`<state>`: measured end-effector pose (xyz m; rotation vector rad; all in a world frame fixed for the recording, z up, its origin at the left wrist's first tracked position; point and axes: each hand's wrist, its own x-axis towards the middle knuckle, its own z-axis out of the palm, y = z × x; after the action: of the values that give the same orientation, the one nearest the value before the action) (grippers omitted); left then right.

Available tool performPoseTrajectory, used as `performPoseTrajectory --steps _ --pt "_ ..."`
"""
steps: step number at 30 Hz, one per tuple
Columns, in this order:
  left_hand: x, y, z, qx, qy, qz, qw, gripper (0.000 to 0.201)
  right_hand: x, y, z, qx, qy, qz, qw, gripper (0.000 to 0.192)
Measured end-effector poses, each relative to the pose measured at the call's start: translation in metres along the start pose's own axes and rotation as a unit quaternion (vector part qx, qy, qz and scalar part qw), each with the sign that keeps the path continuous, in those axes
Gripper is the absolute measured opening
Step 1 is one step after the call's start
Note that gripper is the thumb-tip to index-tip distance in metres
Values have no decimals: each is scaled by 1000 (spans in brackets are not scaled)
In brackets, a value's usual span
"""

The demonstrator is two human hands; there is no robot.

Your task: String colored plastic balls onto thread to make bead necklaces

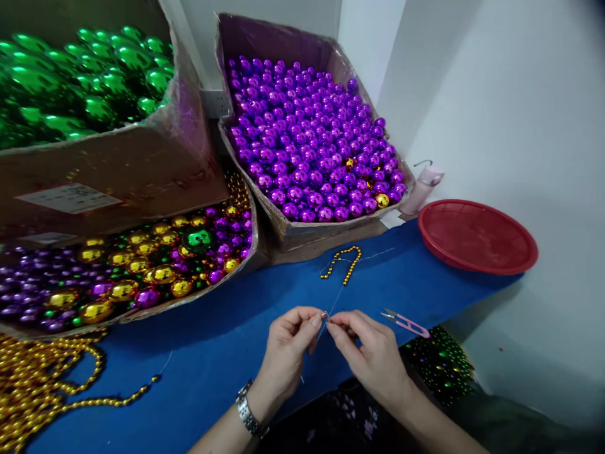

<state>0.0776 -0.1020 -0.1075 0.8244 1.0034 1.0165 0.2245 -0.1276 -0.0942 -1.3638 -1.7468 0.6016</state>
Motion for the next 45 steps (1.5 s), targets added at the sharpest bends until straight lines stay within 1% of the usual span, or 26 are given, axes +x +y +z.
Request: performPoseTrajectory --steps 13,26,35,39,41,42,43,44,45 --pt "0 -2 -1 7 -6 2 1000 17 0 0 0 9 -12 12 1000 13" --pt "1 -5 -2 8 -11 4 1000 16 0 -1 2 -2 -4 5 1000 12" --pt "1 -3 1 -8 -21 -14 1000 21 1 2 3 -16 -26 -2 1000 12" --pt "4 1 0 -9 -27 -23 999 22 3 2 2 -31 -54 2 998 13" --pt "7 4 0 0 -39 -33 999 21 4 2 2 -9 -77 20 997 12" --pt "8 5 0 6 -45 -37 998 21 4 2 2 22 -88 41 995 9" --pt "9 7 0 9 -49 -41 998 21 4 2 3 70 -98 71 990 7" --pt "10 8 1 3 -52 -45 998 21 3 3 5 131 -109 104 980 9" --pt "11 9 2 -12 -51 -49 997 21 3 4 7 200 -118 133 963 13"
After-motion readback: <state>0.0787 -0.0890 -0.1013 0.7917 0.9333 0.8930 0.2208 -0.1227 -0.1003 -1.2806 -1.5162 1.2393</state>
